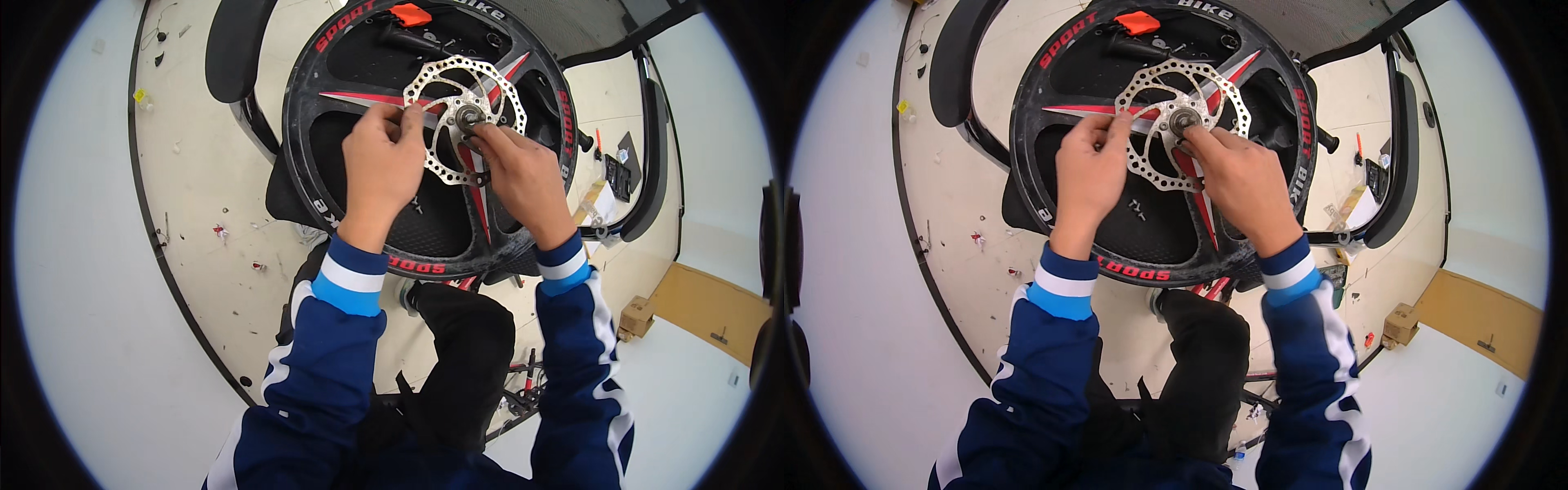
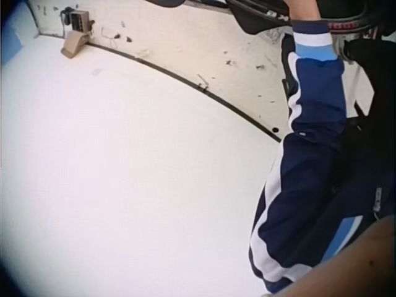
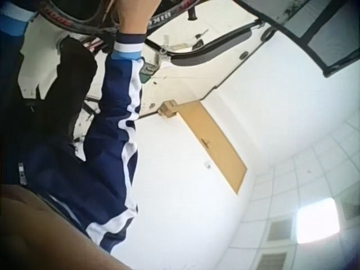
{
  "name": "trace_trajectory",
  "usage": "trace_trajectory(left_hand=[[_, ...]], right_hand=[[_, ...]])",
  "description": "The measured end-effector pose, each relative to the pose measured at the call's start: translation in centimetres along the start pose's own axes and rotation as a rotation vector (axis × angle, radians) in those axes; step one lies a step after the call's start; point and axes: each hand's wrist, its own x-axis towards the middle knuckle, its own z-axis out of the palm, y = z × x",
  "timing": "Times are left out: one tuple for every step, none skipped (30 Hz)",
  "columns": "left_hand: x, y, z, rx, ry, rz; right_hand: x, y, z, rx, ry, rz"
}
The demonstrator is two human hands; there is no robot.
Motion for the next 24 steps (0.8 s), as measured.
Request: trace_trajectory(left_hand=[[-0.2,0.0,0.1,0.015,-0.057,-0.024],[-0.1,-0.6,0.3,0.077,-0.099,0.021],[-0.3,-0.8,0.6,0.061,-0.094,0.041],[-0.4,-1.0,0.9,0.045,-0.088,0.061],[-0.6,-1.1,1.2,0.030,-0.082,0.081],[-0.6,-1.0,1.2,0.010,-0.082,0.086],[-0.7,-0.8,1.2,0.014,-0.084,0.084],[-0.6,-0.6,1.1,0.019,-0.085,0.081],[-0.6,-0.4,1.2,0.022,-0.089,0.081],[-0.7,-0.3,1.3,0.010,-0.088,0.082],[-0.8,-0.2,1.5,-0.003,-0.087,0.082],[-0.9,-0.3,1.5,-0.008,-0.082,0.081],[-0.9,-0.3,1.5,-0.012,-0.078,0.087],[-0.9,-0.3,1.6,-0.017,-0.075,0.094],[-0.8,-0.3,1.6,-0.020,-0.072,0.098],[-0.9,-0.5,1.8,-0.027,-0.062,0.096],[-0.9,-0.7,2.0,-0.035,-0.052,0.094],[-1.0,-0.8,2.2,-0.046,-0.045,0.094],[-0.9,-0.8,2.3,-0.054,-0.044,0.096],[-0.9,-0.8,2.3,-0.061,-0.043,0.098],[-0.8,-0.8,2.4,-0.066,-0.040,0.099],[-0.8,-0.8,2.4,-0.062,-0.045,0.107],[-0.7,-0.7,2.4,-0.059,-0.049,0.114],[-0.7,-0.6,2.3,-0.053,-0.051,0.121]], right_hand=[[0.2,0.4,-0.2,-0.015,-0.026,-0.042],[0.3,1.0,-0.4,-0.041,-0.071,-0.086],[0.5,1.5,-0.5,-0.059,-0.086,-0.135],[0.6,2.0,-0.6,-0.076,-0.102,-0.185],[0.8,2.4,-0.6,-0.092,-0.119,-0.235],[0.9,2.6,-0.8,-0.126,-0.133,-0.291],[0.9,2.8,-0.9,-0.160,-0.147,-0.347],[1.0,3.0,-1.0,-0.193,-0.161,-0.404],[1.1,3.4,-1.3,-0.201,-0.187,-0.438],[1.2,4.0,-1.5,-0.210,-0.212,-0.473],[1.4,4.4,-1.7,-0.218,-0.238,-0.507],[1.9,4.6,-1.8,-0.211,-0.237,-0.533],[2.2,4.6,-2.0,-0.193,-0.250,-0.531],[2.6,4.5,-2.2,-0.175,-0.264,-0.528],[2.9,4.3,-2.4,-0.155,-0.278,-0.525],[3.4,4.1,-2.7,-0.103,-0.298,-0.517],[3.5,4.1,-2.8,-0.075,-0.336,-0.461],[3.6,4.1,-3.0,-0.051,-0.373,-0.403],[3.8,4.0,-3.2,-0.028,-0.409,-0.346],[4.1,4.0,-3.4,-0.017,-0.442,-0.325],[4.3,4.0,-3.4,-0.030,-0.443,-0.331],[4.5,4.1,-3.3,-0.043,-0.443,-0.337],[4.6,4.1,-3.2,-0.056,-0.444,-0.344],[4.7,4.1,-3.3,-0.106,-0.446,-0.394]])
